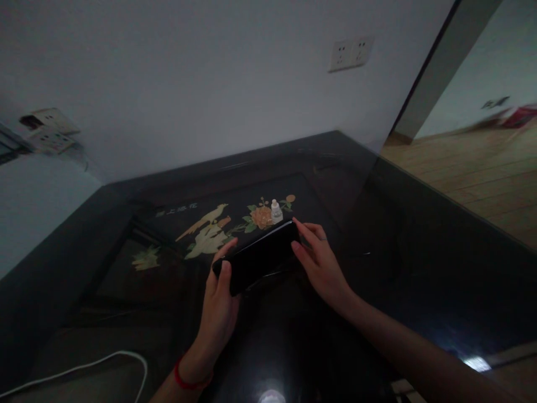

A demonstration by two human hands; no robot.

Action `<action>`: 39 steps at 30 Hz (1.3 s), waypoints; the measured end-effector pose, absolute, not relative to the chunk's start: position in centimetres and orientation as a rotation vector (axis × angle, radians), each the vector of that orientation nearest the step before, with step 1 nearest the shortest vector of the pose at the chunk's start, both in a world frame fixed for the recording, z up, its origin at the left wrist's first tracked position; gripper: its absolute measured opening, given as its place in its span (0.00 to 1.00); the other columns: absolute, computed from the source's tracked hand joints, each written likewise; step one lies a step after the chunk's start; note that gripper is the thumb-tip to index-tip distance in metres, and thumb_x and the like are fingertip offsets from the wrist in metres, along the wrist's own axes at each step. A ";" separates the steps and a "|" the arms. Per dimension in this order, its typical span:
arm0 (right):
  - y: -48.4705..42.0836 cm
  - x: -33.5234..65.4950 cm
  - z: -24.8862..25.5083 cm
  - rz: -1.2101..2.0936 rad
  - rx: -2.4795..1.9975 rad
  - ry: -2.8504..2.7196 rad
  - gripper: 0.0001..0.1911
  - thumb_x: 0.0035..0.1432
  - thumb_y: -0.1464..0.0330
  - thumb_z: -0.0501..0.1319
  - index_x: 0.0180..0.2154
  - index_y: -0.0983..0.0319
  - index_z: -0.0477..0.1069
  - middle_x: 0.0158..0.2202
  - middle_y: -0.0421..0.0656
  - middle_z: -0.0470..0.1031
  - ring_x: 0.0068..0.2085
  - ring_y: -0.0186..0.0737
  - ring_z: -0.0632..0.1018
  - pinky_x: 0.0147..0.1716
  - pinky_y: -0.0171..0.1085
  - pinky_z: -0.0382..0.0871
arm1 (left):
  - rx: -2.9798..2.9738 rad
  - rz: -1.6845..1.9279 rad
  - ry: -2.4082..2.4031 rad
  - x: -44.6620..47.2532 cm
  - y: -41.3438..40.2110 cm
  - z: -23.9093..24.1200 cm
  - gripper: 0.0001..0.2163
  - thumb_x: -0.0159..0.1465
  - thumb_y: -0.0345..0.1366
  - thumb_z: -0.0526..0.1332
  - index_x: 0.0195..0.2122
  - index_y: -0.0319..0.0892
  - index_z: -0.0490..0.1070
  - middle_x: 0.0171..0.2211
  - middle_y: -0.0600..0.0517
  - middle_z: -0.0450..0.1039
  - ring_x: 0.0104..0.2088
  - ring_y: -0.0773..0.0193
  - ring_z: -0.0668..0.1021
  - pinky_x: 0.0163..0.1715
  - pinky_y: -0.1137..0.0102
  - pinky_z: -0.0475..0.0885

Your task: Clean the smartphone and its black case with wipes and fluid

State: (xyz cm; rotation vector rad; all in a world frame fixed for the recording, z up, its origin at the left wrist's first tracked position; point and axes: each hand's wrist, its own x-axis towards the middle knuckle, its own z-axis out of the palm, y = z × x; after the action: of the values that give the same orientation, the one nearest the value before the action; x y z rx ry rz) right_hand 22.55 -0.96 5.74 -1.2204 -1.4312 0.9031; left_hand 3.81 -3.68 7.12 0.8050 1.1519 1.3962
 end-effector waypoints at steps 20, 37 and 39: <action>-1.0 22.7 6.7 1.029 -1.100 -1.559 0.18 0.59 0.64 0.57 0.52 0.54 0.65 0.51 0.48 0.63 0.52 0.47 0.69 0.48 0.47 0.69 | 0.574 0.741 0.994 5.1 -5.8 7.3 0.30 0.61 0.50 0.58 0.63 0.57 0.52 0.54 0.45 0.70 0.45 0.55 0.77 0.34 0.66 0.73; -2.2 21.9 7.2 0.697 -1.126 -1.484 0.20 0.48 0.68 0.65 0.44 0.57 0.64 0.44 0.44 0.60 0.46 0.45 0.66 0.46 0.49 0.69 | 1.080 0.998 1.104 5.4 -6.0 5.2 0.27 0.63 0.48 0.55 0.63 0.56 0.53 0.67 0.56 0.49 0.65 0.55 0.55 0.59 0.64 0.59; -2.2 22.0 7.3 0.708 -1.095 -1.489 0.23 0.48 0.68 0.66 0.47 0.56 0.64 0.45 0.44 0.59 0.47 0.45 0.66 0.47 0.50 0.69 | 1.129 1.065 1.115 5.1 -5.8 4.8 0.27 0.64 0.48 0.54 0.64 0.54 0.52 0.67 0.55 0.48 0.66 0.56 0.53 0.63 0.62 0.52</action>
State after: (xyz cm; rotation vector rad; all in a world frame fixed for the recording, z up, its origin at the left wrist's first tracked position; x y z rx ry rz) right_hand 22.01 -2.16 7.31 -1.0946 -1.4892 0.7085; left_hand 5.10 -5.78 4.83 1.1289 1.1147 1.0655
